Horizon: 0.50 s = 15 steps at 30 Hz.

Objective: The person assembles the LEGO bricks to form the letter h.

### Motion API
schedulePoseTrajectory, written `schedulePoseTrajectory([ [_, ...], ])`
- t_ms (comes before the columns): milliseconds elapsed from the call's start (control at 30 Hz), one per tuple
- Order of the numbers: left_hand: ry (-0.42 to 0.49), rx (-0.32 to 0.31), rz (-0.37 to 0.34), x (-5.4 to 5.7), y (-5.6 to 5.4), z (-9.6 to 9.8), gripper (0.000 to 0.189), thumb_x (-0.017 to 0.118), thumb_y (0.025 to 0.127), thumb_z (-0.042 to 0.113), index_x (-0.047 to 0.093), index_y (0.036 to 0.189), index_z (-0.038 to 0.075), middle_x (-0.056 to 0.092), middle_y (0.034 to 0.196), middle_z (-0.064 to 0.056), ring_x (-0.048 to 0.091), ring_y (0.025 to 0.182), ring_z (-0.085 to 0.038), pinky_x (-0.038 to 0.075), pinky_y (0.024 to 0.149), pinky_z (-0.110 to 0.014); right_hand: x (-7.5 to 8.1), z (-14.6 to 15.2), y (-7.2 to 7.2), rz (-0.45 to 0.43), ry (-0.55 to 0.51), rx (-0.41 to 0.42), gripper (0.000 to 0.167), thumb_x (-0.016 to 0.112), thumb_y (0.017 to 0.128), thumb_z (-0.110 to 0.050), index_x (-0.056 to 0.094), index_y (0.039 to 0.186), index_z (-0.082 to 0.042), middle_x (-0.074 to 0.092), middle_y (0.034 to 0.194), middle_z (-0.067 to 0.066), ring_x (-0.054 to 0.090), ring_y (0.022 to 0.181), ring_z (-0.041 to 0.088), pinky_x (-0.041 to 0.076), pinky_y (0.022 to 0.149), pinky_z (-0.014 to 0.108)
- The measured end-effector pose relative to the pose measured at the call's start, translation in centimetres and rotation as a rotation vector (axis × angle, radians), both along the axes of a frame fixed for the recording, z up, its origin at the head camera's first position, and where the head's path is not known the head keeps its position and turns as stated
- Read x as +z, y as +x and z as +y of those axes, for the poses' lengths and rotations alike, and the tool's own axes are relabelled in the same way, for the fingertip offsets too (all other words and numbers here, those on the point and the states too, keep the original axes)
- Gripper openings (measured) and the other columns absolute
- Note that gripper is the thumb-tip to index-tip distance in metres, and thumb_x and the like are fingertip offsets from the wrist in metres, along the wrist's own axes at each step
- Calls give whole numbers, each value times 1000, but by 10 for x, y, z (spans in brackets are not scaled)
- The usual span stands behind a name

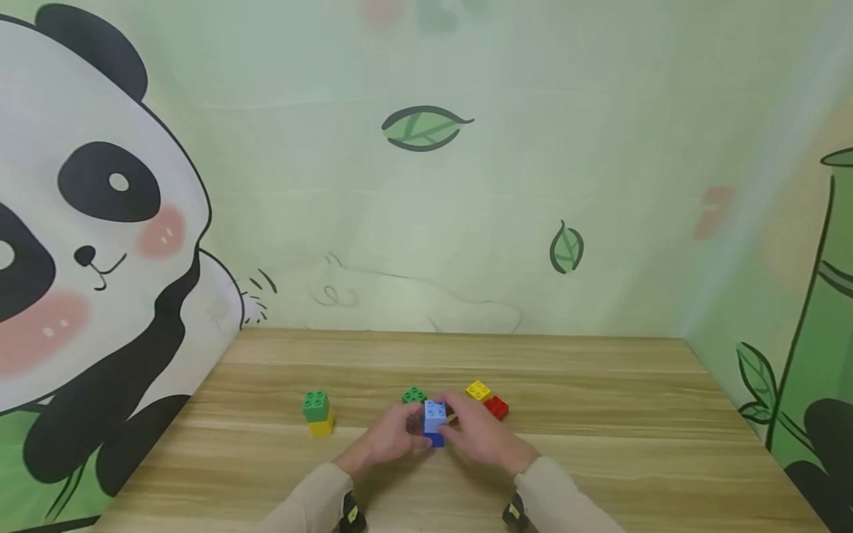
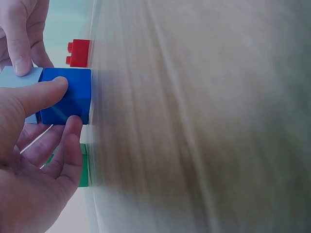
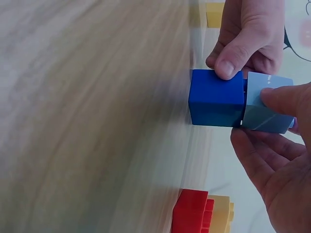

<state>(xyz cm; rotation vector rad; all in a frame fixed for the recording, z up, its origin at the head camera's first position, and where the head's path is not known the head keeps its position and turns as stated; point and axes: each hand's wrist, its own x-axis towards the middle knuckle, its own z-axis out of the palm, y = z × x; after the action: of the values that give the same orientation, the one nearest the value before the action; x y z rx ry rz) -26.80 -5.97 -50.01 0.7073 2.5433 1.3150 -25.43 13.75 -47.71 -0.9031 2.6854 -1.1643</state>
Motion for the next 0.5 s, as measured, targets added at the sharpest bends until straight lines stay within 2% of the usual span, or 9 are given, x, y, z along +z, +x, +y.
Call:
schedulePoseTrajectory([
  [500, -26, -1, 18, 1, -1, 0, 31, 77, 76, 3, 63, 104, 5, 66, 92, -2, 62, 82, -12, 50, 72, -22, 7, -3, 1, 22, 37, -5, 35, 62, 92, -11, 52, 125, -10, 58, 118, 1, 59, 102, 17, 51, 85, 31],
])
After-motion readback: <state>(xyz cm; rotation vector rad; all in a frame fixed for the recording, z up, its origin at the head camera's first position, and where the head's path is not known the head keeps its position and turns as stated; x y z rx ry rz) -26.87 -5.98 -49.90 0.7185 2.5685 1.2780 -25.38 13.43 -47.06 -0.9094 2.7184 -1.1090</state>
